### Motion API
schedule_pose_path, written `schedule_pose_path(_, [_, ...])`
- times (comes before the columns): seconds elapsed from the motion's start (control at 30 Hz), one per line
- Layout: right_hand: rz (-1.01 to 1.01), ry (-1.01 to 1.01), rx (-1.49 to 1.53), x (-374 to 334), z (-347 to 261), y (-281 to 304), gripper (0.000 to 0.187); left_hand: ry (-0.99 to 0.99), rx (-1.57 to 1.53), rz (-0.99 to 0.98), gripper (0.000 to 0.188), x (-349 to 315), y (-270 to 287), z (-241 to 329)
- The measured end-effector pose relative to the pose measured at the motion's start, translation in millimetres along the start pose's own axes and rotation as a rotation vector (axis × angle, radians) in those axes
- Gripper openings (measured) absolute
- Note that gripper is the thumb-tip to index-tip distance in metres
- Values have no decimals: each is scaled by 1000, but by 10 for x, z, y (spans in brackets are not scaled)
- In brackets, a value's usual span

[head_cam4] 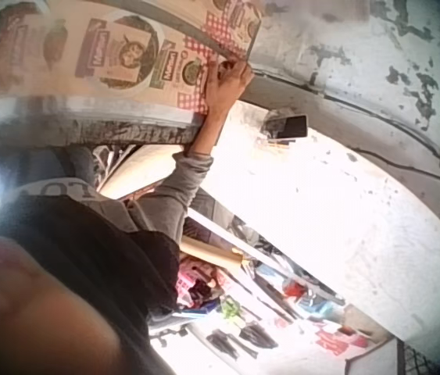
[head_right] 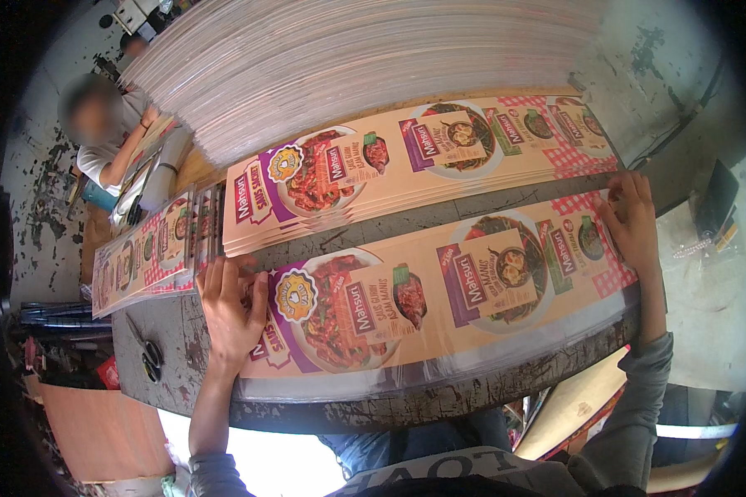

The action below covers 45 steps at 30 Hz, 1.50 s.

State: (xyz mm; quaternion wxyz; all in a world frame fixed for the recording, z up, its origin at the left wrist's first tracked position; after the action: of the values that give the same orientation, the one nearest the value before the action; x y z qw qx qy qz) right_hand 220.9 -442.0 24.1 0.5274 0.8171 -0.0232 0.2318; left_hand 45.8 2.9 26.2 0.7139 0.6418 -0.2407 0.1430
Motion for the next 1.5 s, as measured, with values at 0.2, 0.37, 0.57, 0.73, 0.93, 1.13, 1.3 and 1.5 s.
schedule_pose_path(0.2, [18, 17, -15, -1, 15, -1, 25, -7, -5, 6, 16, 2, 2, 3])
schedule_pose_path(0.37, [10, -8, -24, -3, 29, -8, 25, -25, 4, 26, 15, 3, 3, 9])
schedule_pose_path(0.57, [21, 5, -36, -5, 27, -2, 25, -16, 8, 10, 14, 0, 2, 9])
schedule_pose_path(0.73, [20, 9, -37, -2, 39, -5, 25, -18, 12, 10, 14, -1, 5, 13])
schedule_pose_path(0.93, [19, 2, -23, -7, 15, 23, 25, -24, 25, 8, 14, 9, 8, 24])
schedule_pose_path(1.13, [14, 10, -16, -1, 20, 2, 24, -22, 27, 10, 14, -4, 7, 17])
schedule_pose_path(1.3, [12, 7, -4, -9, 49, -20, 20, -18, 32, 11, 13, -4, 6, 17])
schedule_pose_path(1.5, [38, 18, 4, -12, 80, -33, 24, -23, 12, 32, 9, -11, 23, 6])
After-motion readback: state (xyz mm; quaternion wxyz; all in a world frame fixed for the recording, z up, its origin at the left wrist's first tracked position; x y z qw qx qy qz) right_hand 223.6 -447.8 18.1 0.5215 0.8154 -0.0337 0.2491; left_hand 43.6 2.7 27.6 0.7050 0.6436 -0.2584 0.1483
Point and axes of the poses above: each hand's wrist, its own x-axis towards the middle knuckle, its own y-axis out of the back of the hand, z = x × y, the point moved 5 cm from there along x, towards the middle knuckle, and after that the axes turned 8 degrees about -y, right-handed, at the moved point
